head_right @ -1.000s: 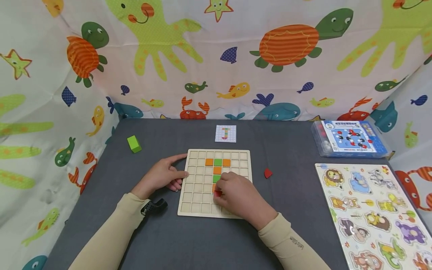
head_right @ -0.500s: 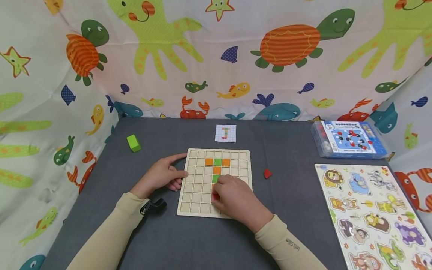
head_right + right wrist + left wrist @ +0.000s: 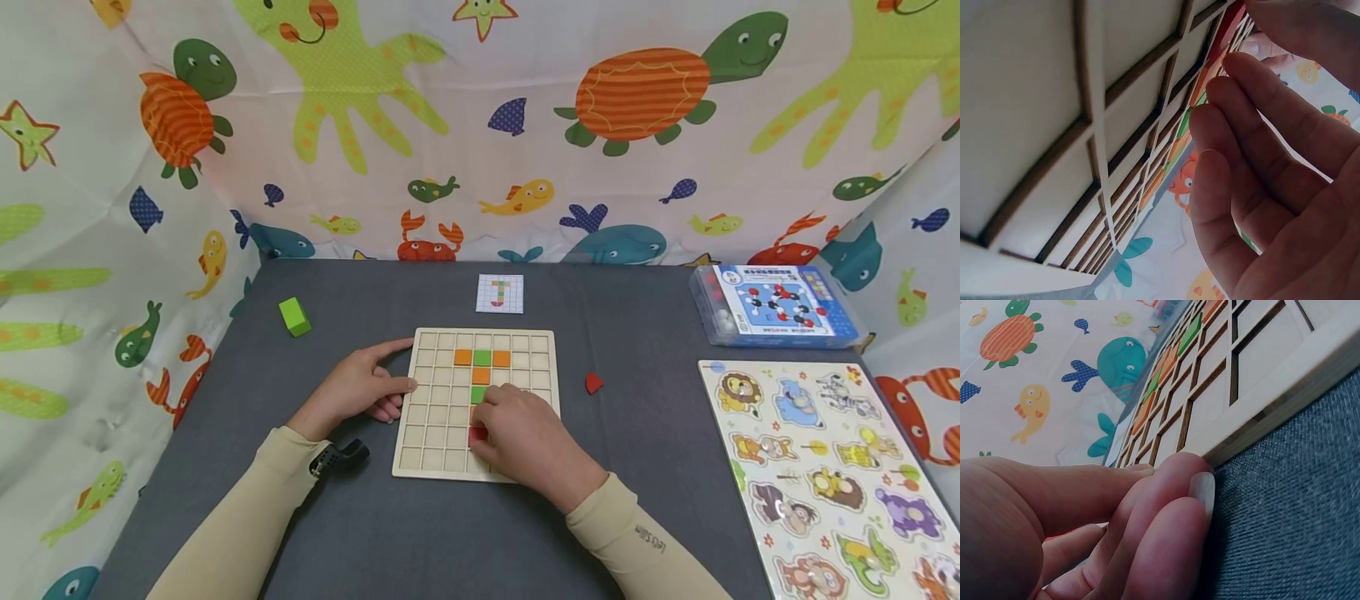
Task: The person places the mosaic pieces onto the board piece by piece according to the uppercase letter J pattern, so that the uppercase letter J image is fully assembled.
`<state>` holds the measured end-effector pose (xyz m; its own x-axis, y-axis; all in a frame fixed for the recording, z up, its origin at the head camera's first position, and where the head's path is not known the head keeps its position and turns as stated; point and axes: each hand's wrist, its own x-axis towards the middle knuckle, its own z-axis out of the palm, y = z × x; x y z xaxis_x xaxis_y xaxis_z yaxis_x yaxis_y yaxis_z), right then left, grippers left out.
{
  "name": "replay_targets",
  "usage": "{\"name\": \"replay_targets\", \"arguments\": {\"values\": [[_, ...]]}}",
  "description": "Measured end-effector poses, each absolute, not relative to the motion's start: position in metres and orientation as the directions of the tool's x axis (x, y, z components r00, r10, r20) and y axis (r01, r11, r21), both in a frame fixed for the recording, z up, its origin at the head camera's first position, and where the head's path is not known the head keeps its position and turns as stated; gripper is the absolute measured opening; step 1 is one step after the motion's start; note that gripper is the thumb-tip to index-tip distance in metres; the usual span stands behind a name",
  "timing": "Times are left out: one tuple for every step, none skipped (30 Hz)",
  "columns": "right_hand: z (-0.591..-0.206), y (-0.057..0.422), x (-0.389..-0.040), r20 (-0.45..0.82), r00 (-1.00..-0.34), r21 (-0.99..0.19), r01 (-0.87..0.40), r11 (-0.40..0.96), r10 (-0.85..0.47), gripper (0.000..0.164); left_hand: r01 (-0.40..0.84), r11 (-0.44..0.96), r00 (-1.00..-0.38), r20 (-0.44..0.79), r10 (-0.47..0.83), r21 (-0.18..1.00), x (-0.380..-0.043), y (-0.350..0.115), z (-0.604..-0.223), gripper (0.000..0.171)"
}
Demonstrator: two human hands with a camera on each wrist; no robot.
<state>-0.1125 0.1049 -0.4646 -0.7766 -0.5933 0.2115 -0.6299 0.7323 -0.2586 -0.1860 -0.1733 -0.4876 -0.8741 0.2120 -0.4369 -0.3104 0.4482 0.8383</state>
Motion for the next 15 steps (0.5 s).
{"name": "replay_targets", "arguments": {"values": [[-0.4643, 0.1053, -0.1127, 0.206, -0.780, -0.259, -0.625, 0.736, -0.591, 0.006, -0.312, 0.447, -0.873, -0.438, 0.213, 0.839, -0.1859, -0.1734, -0.4876, 0.076], [-0.4641, 0.1059, -0.1129, 0.202, -0.783, -0.265, -0.622, 0.737, -0.588, 0.007, -0.314, 0.446, -0.873, -0.440, 0.212, 0.838, -0.1858, -0.1735, -0.4876, 0.076], [-0.4638, 0.1068, -0.1131, 0.199, -0.784, -0.268, -0.620, 0.737, -0.588, 0.008, -0.315, 0.447, -0.872, -0.441, 0.212, 0.837, -0.1857, -0.1735, -0.4873, 0.076], [-0.4637, 0.1075, -0.1136, 0.196, -0.785, -0.272, -0.619, 0.737, -0.587, 0.008, -0.315, 0.447, -0.872, -0.441, 0.211, 0.837, -0.1857, -0.1735, -0.4871, 0.076], [-0.4633, 0.1084, -0.1139, 0.197, -0.786, -0.279, -0.619, 0.735, -0.587, 0.009, -0.316, 0.448, -0.872, -0.443, 0.211, 0.836, -0.1857, -0.1735, -0.4869, 0.076], [-0.4630, 0.1093, -0.1144, 0.199, -0.783, -0.282, -0.621, 0.731, -0.589, 0.009, -0.315, 0.449, -0.872, -0.442, 0.211, 0.836, -0.1858, -0.1735, -0.4867, 0.076], [-0.4629, 0.1103, -0.1149, 0.200, -0.782, -0.285, -0.622, 0.729, -0.590, 0.009, -0.314, 0.451, -0.872, -0.442, 0.210, 0.835, -0.1858, -0.1734, -0.4865, 0.076], [-0.4627, 0.1111, -0.1154, 0.201, -0.781, -0.287, -0.624, 0.727, -0.591, 0.008, -0.314, 0.453, -0.872, -0.442, 0.210, 0.835, -0.1859, -0.1734, -0.4862, 0.076], [-0.4627, 0.1118, -0.1158, 0.201, -0.779, -0.287, -0.626, 0.725, -0.594, 0.008, -0.313, 0.454, -0.872, -0.441, 0.210, 0.834, -0.1858, -0.1732, -0.4858, 0.076], [-0.4625, 0.1124, -0.1161, 0.200, -0.779, -0.287, -0.627, 0.724, -0.595, 0.008, -0.312, 0.454, -0.872, -0.441, 0.211, 0.835, -0.1858, -0.1732, -0.4855, 0.076], [-0.4623, 0.1128, -0.1163, 0.200, -0.778, -0.286, -0.628, 0.724, -0.596, 0.008, -0.312, 0.453, -0.872, -0.441, 0.212, 0.835, -0.1857, -0.1733, -0.4853, 0.076], [-0.4623, 0.1131, -0.1165, 0.198, -0.777, -0.285, -0.629, 0.723, -0.598, 0.007, -0.310, 0.454, -0.873, -0.440, 0.213, 0.835, -0.1855, -0.1732, -0.4850, 0.076], [-0.4623, 0.1135, -0.1167, 0.198, -0.777, -0.287, -0.629, 0.722, -0.598, 0.007, -0.309, 0.455, -0.872, -0.440, 0.214, 0.835, -0.1856, -0.1730, -0.4847, 0.077], [-0.4622, 0.1137, -0.1168, 0.200, -0.776, -0.290, -0.630, 0.720, -0.598, 0.008, -0.309, 0.455, -0.872, -0.440, 0.215, 0.835, -0.1856, -0.1729, -0.4844, 0.077], [-0.4622, 0.1139, -0.1169, 0.201, -0.776, -0.292, -0.630, 0.719, -0.598, 0.008, -0.309, 0.455, -0.872, -0.440, 0.215, 0.835, -0.1857, -0.1727, -0.4843, 0.077]]}}
